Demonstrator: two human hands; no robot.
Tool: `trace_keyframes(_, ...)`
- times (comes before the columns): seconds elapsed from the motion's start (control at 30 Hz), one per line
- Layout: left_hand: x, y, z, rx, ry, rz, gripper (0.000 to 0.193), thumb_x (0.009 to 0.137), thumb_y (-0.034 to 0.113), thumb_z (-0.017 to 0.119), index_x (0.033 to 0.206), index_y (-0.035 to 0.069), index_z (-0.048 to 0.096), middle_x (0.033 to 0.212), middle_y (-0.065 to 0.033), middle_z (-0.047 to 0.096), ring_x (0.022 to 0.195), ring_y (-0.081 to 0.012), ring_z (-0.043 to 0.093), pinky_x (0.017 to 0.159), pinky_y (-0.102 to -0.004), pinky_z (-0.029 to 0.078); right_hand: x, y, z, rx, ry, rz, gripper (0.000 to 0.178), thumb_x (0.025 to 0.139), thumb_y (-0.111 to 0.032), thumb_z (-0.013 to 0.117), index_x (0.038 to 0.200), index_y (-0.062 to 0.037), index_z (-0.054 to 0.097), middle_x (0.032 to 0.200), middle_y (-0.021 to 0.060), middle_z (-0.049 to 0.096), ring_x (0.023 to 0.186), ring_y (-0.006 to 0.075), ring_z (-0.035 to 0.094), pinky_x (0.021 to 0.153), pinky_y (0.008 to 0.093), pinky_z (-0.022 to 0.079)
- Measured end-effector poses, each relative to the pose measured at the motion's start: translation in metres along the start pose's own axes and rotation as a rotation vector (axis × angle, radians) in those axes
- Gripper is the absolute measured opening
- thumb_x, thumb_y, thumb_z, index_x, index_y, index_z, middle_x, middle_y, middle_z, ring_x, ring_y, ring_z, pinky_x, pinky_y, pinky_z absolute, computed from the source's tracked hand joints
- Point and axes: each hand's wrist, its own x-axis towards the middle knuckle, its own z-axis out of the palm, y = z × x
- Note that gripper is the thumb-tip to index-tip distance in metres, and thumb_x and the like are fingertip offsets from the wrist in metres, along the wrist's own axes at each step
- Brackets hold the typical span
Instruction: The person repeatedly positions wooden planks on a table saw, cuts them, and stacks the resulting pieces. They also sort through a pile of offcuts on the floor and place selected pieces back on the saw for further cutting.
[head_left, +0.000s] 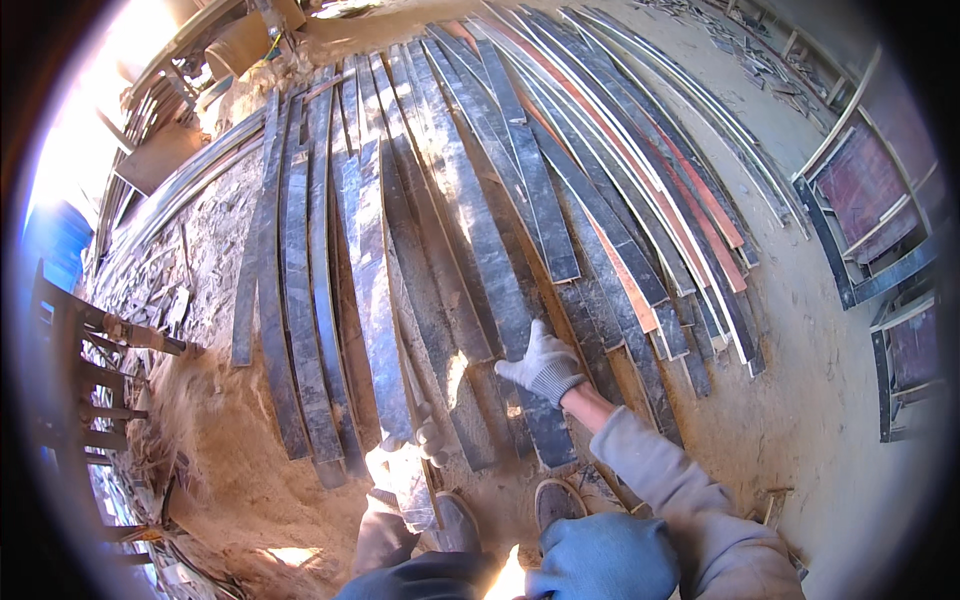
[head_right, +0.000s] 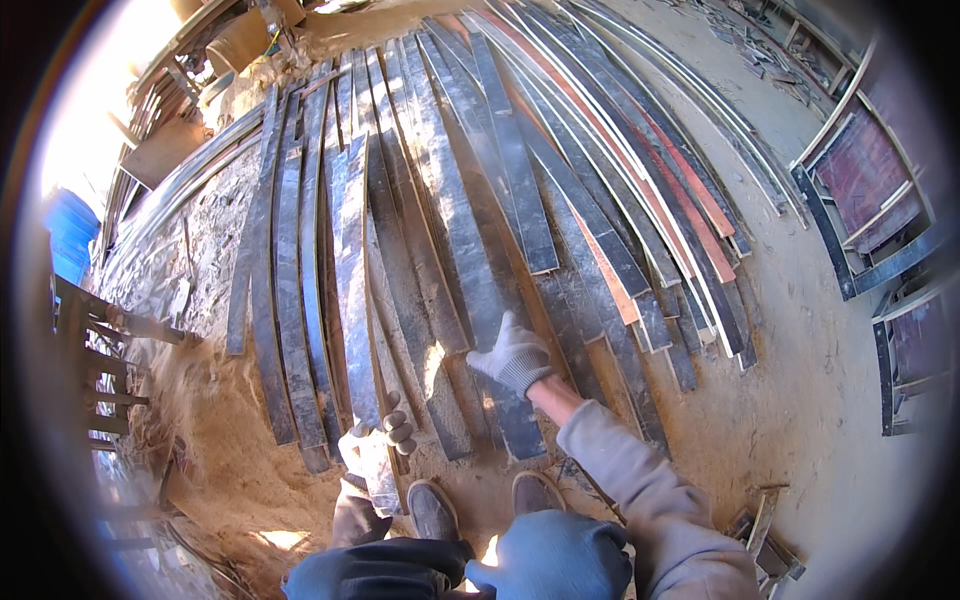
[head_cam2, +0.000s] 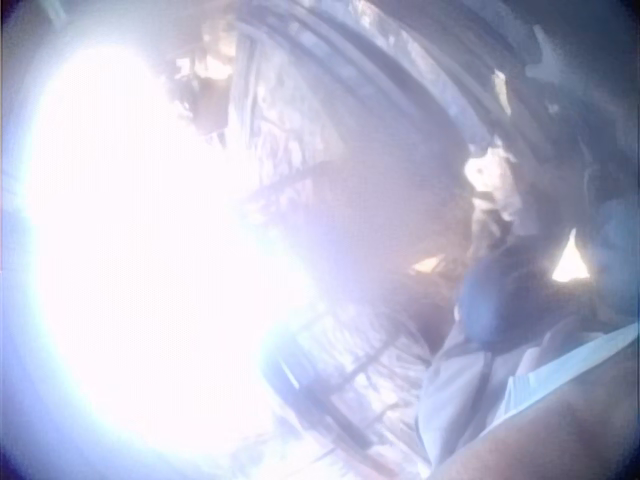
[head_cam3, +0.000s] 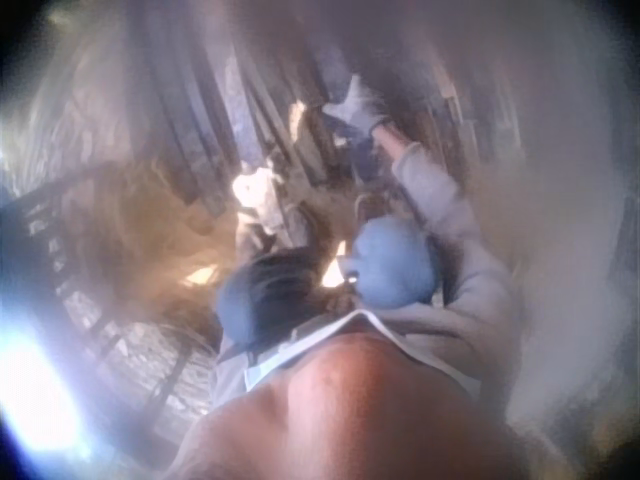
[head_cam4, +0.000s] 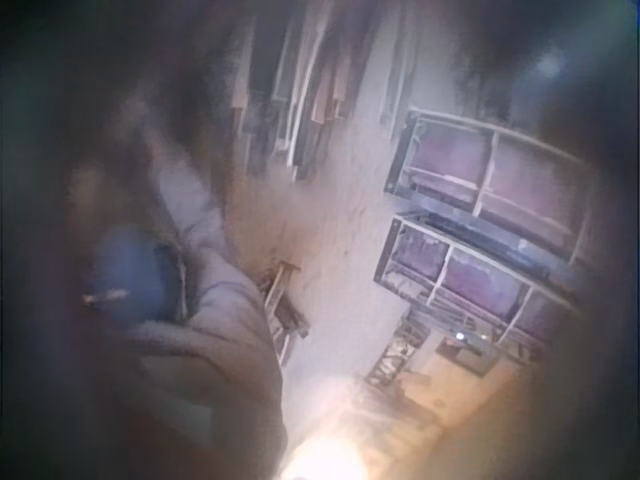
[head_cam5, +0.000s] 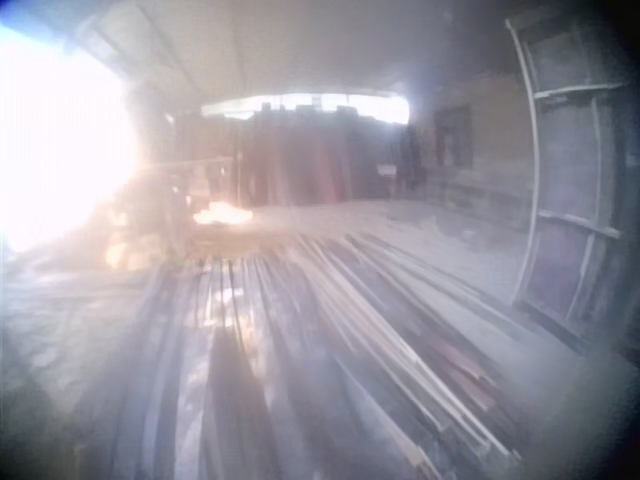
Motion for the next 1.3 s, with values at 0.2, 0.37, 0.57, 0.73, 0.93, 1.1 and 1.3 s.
trace_keyframes(0.2,-0.01,0.004,-0.035,0.106,0.171,0.053,0.062,0.097,0.024,0.06,0.147,-0.012,0.05,0.116,-0.0241,0.067,0.097,-0.0346,0.067,0.083,-0.0496,0.06,0.038,0.013,-0.014,0.067,0.05,0.048,0.107,0.087,-0.056,0.085,0.162,0.0019,0.036,0.115,0.0218,0.073,0.093,0.0318,0.074,0.082,0.0463,0.06)
trace_keyframes(0.37,-0.017,0.008,-0.063,0.145,0.237,0.052,0.057,0.089,0.018,0.065,0.137,-0.012,0.054,0.117,-0.0295,0.068,0.104,-0.0415,0.07,0.088,-0.056,0.062,0.036,0.033,0.002,-0.231,0.275,0.024,0.126,0.08,-0.063,0.087,0.169,-0.0015,0.023,0.164,0.0296,0.042,0.145,0.0428,0.051,0.114,0.0539,0.049)
trace_keyframes(0.57,-0.013,0.004,-0.059,0.193,0.293,0.063,0.052,0.091,0.019,0.064,0.133,-0.011,0.058,0.114,-0.0292,0.071,0.097,-0.0405,0.073,0.091,-0.0555,0.062,0.002,0.047,0.063,-0.417,0.211,0.099,0.14,0.078,-0.061,0.087,0.172,0.0035,0.005,0.141,0.0313,0.054,0.118,0.0384,0.065,0.096,0.0516,0.054)
trace_keyframes(0.73,-0.012,0.004,-0.052,0.152,0.291,0.036,0.048,0.093,0.022,0.063,0.129,-0.009,0.061,0.113,-0.0293,0.071,0.095,-0.0394,0.073,0.089,-0.0491,0.062,0.016,0.043,0.038,-0.321,0.089,0.141,0.134,0.078,-0.043,0.089,0.17,0.0083,0.006,0.133,0.0268,0.06,0.113,0.0334,0.067,0.094,0.0419,0.058)
trace_keyframes(0.93,-0.01,0.006,-0.075,0.137,0.16,0.001,0.051,0.094,0.024,0.061,0.131,-0.011,0.059,0.12,-0.0318,0.069,0.1,-0.0404,0.073,0.093,-0.0536,0.061,0.017,0.11,-0.013,1.005,-0.259,-0.25,0.085,0.072,-0.014,0.088,0.147,0.0034,0.053,0.122,0.0152,0.069,0.091,0.0236,0.071,0.081,0.0386,0.064)
trace_keyframes(1.1,-0.013,0.003,-0.089,0.203,0.323,-0.05,0.051,0.093,0.025,0.065,0.129,-0.011,0.061,0.113,-0.0292,0.071,0.098,-0.0388,0.072,0.09,-0.0541,0.061,0.035,0.129,0.012,1.62,-0.682,-0.15,0.074,0.076,-0.01,0.083,0.144,0.0016,0.057,0.11,0.0117,0.07,0.084,0.0217,0.071,0.069,0.038,0.061)
trace_keyframes(1.3,-0.016,0.018,-0.052,0.149,0.237,0.023,0.075,0.085,0.022,0.07,0.147,-0.012,0.046,0.109,-0.0271,0.069,0.091,-0.0341,0.071,0.086,-0.047,0.062,0.054,0.124,0.025,0.928,-0.186,-0.129,0.099,0.06,-0.015,0.097,0.145,0.0094,0.053,0.114,0.0188,0.075,0.1,0.0277,0.074,0.088,0.0363,0.061)
